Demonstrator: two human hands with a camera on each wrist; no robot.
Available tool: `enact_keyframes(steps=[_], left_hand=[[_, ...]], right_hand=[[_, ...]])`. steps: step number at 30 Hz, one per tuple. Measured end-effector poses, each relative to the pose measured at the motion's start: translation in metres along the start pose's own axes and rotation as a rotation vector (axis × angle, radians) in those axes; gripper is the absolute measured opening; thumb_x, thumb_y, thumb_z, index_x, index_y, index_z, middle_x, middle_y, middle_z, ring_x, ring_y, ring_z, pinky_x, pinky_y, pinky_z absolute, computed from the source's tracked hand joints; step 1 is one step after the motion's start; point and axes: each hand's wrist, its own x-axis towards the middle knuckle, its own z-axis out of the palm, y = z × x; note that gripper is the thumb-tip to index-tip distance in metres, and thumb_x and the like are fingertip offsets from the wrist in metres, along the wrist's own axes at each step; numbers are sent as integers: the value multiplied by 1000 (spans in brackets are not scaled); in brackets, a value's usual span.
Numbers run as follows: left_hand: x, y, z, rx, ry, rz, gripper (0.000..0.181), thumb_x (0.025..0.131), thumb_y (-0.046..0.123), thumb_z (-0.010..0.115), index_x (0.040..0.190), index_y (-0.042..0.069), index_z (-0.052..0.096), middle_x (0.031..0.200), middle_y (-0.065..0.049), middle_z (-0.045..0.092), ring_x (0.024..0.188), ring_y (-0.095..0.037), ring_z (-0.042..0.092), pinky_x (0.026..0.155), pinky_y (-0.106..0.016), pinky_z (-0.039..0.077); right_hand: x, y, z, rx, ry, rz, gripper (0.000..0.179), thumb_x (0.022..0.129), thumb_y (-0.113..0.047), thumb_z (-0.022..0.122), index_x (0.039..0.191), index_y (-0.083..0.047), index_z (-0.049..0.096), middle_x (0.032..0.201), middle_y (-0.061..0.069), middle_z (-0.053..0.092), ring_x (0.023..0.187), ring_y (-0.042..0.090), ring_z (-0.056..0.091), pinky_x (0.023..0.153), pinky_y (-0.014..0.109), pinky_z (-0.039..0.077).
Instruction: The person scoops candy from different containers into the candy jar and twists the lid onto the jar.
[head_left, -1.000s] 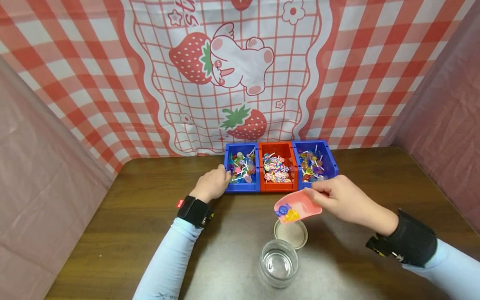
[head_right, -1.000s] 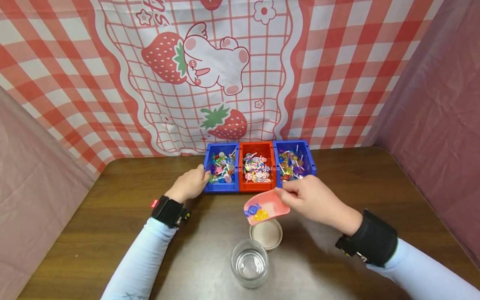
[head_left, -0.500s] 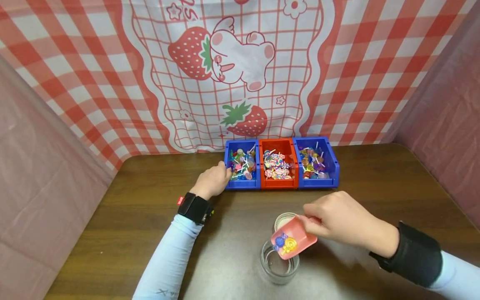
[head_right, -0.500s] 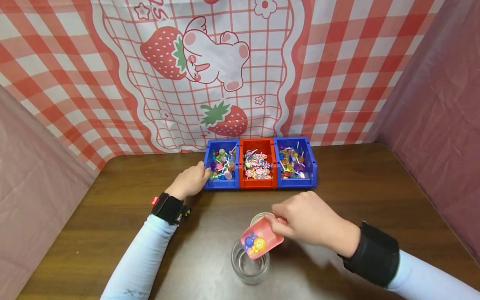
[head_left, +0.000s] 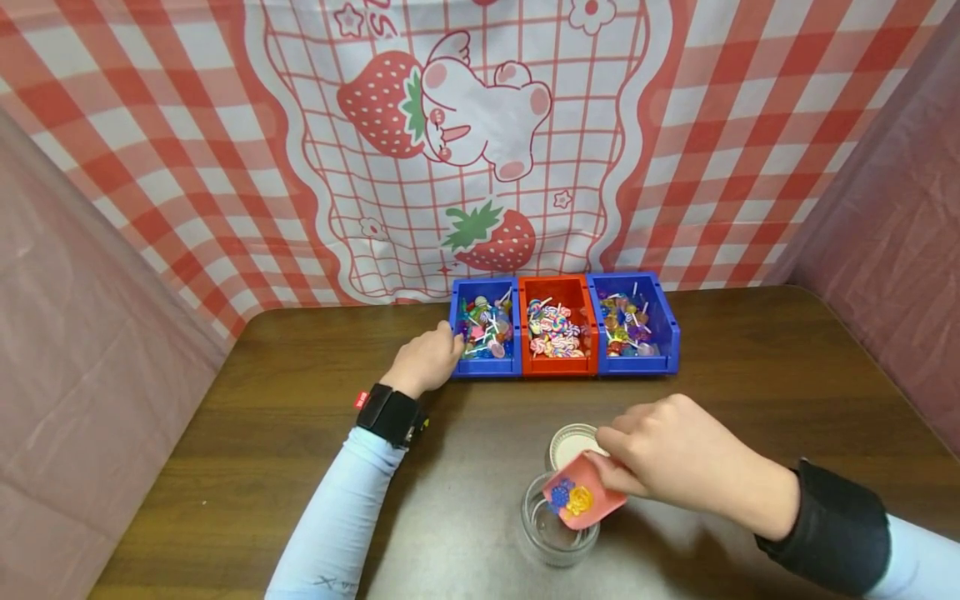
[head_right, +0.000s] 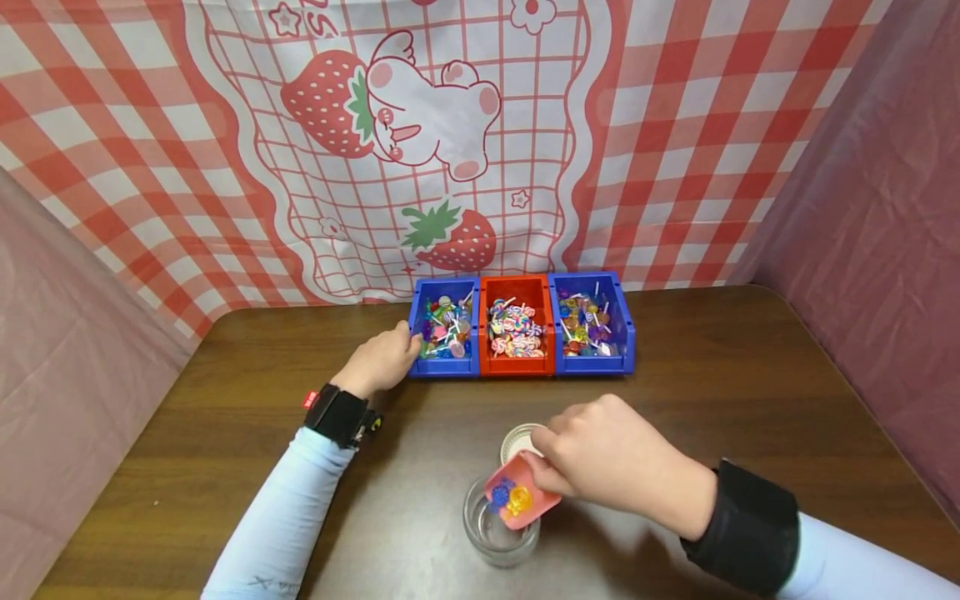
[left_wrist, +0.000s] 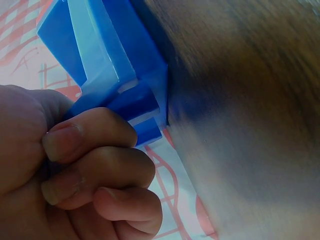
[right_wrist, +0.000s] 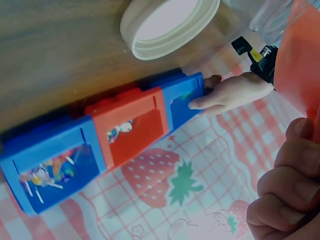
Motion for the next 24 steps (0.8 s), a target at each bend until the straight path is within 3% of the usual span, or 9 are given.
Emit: enact_keyframes(steps=[11, 24], left_hand=[[1, -1, 1, 4, 4, 3, 46, 107, 38, 37, 125, -2, 50, 108, -19, 65, 94, -32, 64, 84, -50, 51], [-1, 1, -1, 6, -1, 1, 47, 107, 37, 36, 129, -3, 49, 109, -19, 65, 95, -32, 64, 84, -51, 51]], right_hand=[[8, -5, -7, -66, 52, -64, 43, 103, -34, 36, 63, -19, 41, 56, -13, 31, 46, 5, 28, 46, 21, 13], [10, 14, -30, -139, 78, 11, 43, 101, -37, 35, 62, -21, 40, 54, -14, 31, 45, 2, 30, 40, 22, 21]])
